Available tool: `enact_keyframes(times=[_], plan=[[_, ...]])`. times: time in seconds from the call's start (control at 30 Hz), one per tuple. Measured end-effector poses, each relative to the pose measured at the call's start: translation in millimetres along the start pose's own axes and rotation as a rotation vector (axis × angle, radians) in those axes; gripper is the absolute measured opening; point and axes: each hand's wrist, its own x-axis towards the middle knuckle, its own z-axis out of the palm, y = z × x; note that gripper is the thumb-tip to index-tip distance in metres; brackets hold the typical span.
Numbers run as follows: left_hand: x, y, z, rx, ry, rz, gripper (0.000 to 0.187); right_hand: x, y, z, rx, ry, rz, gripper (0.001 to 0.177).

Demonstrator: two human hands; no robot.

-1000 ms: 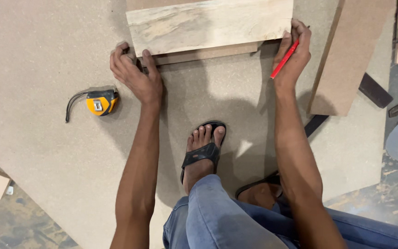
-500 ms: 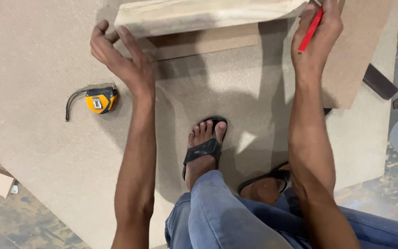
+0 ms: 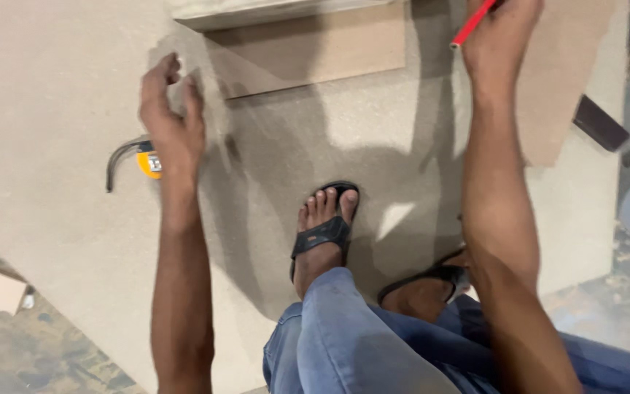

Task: The person measures several pieces of wood and marks them using a pencil, a tape measure, and a square tool while working on the floor.

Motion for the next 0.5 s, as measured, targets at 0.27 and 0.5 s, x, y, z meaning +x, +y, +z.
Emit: enact_keyframes(times=[0.27,0.5], plan=[[-72,-32,-39,0.484,-0.092,-0.038,0.055,-15,-12,-7,0.202,0.109,0.055,0.021],[-133,-87,-48,0.597,-0.044,0.034,0.083,-20,-32,5,0.035,0.162,-0.043,0.016]])
